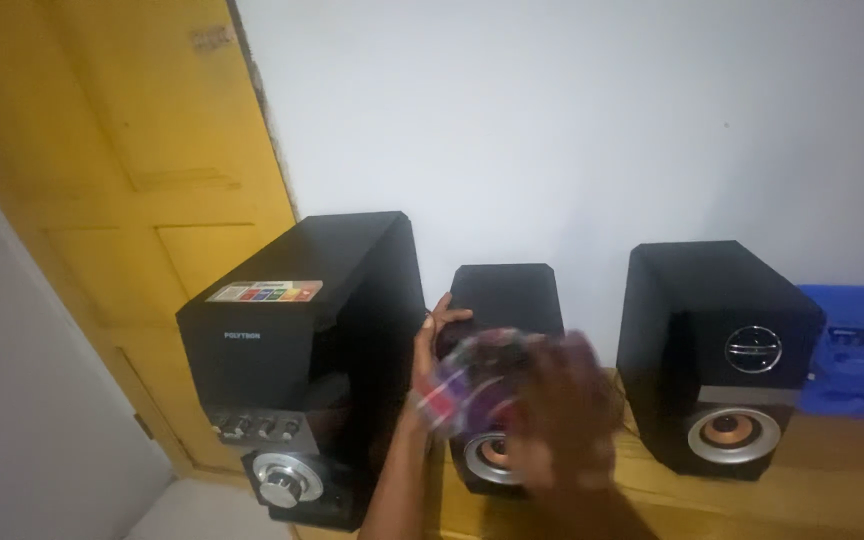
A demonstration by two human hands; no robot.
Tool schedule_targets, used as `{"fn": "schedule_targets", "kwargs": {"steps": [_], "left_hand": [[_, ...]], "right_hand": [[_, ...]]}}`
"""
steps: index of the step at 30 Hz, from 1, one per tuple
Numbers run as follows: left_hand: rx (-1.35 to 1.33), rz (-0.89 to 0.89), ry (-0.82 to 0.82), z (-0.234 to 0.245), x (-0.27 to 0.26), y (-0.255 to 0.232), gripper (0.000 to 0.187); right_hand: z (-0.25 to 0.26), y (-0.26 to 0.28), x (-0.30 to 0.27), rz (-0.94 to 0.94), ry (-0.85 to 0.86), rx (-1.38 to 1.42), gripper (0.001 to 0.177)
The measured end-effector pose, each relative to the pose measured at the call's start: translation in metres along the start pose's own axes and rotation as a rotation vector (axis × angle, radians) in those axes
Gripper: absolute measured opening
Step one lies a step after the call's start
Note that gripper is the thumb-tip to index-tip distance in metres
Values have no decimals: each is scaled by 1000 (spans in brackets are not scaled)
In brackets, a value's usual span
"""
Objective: Cleaning dust from a set of desktop speakers using a cloth.
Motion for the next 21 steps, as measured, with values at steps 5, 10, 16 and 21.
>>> {"fn": "schedule_targets", "kwargs": {"steps": [5, 10, 16, 21], "left_hand": [[368, -246, -202, -16, -62, -27, 70], [626, -504, -441, -31, -141, -8, 69], [987, -882, -183, -95, -130, -72, 95], [1292, -687, -253, -102, -92, -79, 86]], "right_hand": [[35, -34, 23, -302, -172, -64, 35], [20, -35, 30, -133, -207, 106, 41], [-13, -40, 39, 430, 9, 67, 51], [41, -76, 100, -337, 383, 324, 48]]}}
Point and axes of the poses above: each hand's wrist, its own x-axis towards the middle knuckle, its own z-axis out of the back of the hand, y = z × x, the point moved 3 cm from there along x, towards the middle knuckle, and after that the axes turned 15 degrees about -y, right-handed, at the moved point
